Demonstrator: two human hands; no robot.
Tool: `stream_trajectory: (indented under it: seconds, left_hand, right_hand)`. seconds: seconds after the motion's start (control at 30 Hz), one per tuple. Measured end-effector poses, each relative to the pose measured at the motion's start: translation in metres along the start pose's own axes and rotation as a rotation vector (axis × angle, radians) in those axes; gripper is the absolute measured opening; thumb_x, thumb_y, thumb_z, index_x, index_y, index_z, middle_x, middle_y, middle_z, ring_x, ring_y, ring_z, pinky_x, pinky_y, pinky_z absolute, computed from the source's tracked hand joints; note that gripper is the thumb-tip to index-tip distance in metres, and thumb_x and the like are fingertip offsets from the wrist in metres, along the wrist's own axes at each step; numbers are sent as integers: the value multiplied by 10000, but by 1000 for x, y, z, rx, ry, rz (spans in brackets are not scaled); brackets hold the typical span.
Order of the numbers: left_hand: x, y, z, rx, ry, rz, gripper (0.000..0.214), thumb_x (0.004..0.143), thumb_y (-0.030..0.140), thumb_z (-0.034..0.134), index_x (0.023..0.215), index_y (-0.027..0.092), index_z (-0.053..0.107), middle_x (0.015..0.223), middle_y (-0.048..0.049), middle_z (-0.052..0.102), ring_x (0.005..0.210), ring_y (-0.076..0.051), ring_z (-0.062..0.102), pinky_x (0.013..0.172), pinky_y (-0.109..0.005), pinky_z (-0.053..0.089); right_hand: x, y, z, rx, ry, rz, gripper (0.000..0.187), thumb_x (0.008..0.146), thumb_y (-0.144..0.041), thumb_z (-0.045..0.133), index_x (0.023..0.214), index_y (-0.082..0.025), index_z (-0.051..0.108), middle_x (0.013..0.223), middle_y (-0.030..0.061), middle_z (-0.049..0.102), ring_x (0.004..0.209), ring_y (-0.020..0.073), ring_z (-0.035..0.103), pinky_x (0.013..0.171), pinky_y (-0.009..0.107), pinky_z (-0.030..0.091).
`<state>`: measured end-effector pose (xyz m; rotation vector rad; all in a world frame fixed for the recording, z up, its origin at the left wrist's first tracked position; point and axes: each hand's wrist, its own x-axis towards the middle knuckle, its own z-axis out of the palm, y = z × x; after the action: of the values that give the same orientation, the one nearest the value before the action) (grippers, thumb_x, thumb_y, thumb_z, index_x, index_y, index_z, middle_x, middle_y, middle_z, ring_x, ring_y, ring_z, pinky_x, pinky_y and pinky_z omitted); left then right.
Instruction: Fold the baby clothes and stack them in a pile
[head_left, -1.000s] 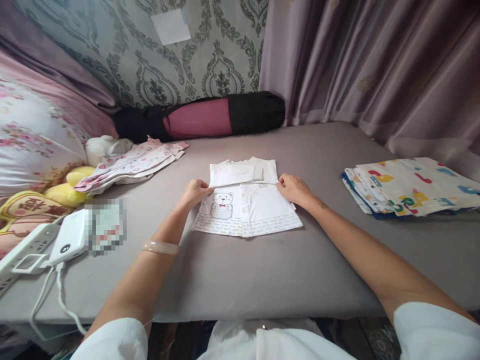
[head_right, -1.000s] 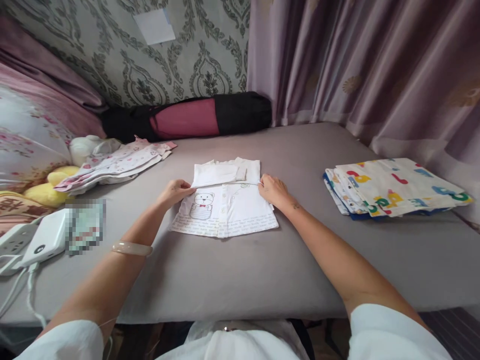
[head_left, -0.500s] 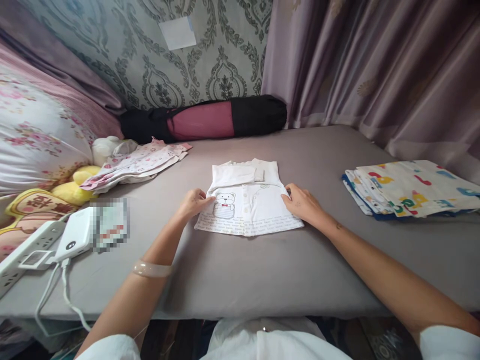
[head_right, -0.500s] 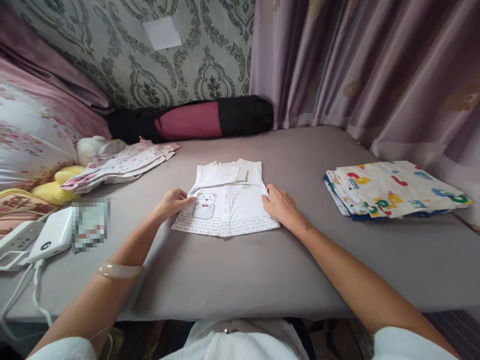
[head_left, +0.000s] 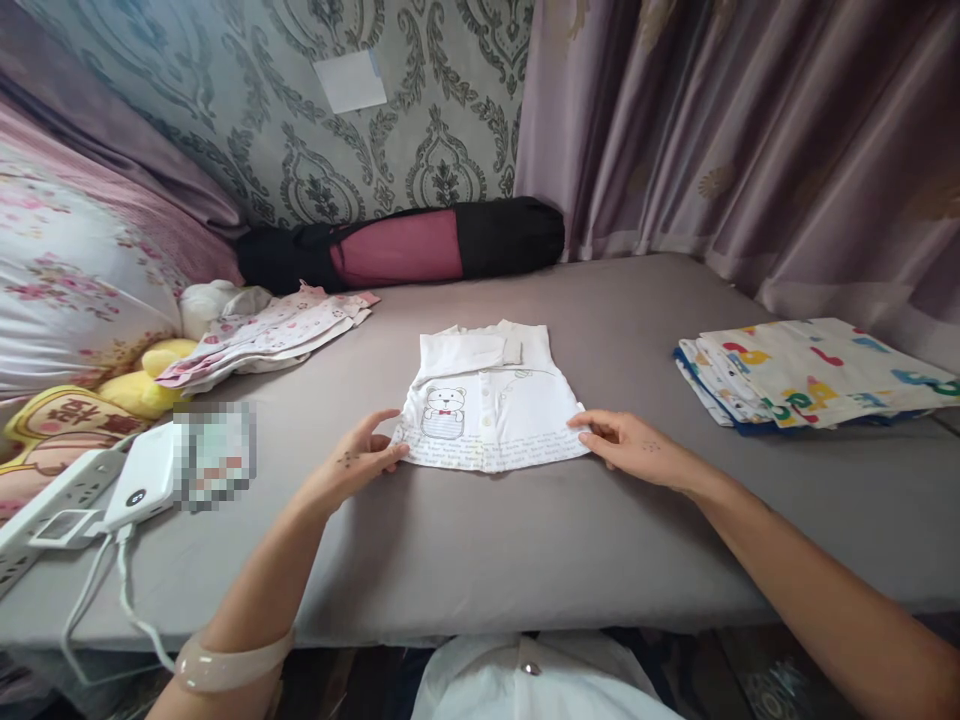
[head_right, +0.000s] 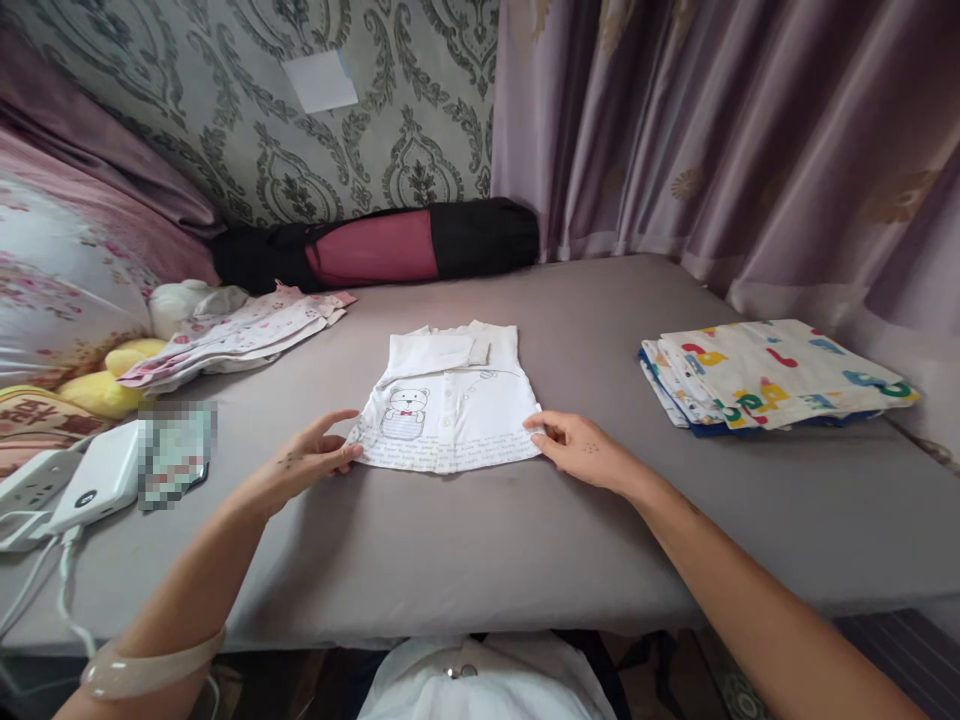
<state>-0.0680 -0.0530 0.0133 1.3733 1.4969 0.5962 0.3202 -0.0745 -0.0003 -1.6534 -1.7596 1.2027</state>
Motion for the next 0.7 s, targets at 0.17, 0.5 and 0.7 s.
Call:
stream_trajectory:
  seconds: [0.17,0.5,0.7]
  left_hand:
    - [3,5,-1,-136,-52,-39,604,638,465,801,1175,231,653,699,0,668,605,-131,573,571,-241,427]
    - [26,23,12,-614,177,37,385,685,432,786,960,176,700,952,-102,736,741,-162,670,633,-276,531]
    - [39,31,25,-555,152,320,452,832,543,630,1145,218,622,1243,-109,670,1105,-254,651,843,-362,548]
  right_hand:
    - [2,-1,-8,285,-110,77,485,796,-556,643,1072,-162,708,695,12,631,551,99,532,469,212,344]
    - [8,-19,1,589,11,-190,478,838,-412,661,1303,-327,592,1421,50,546,1269,257,542,982,420,510]
    - [21,-24,12,401,34,-359,605,854,-298,575,1437,-357,423,1520,22,430,1400,234,398,1100,456,424]
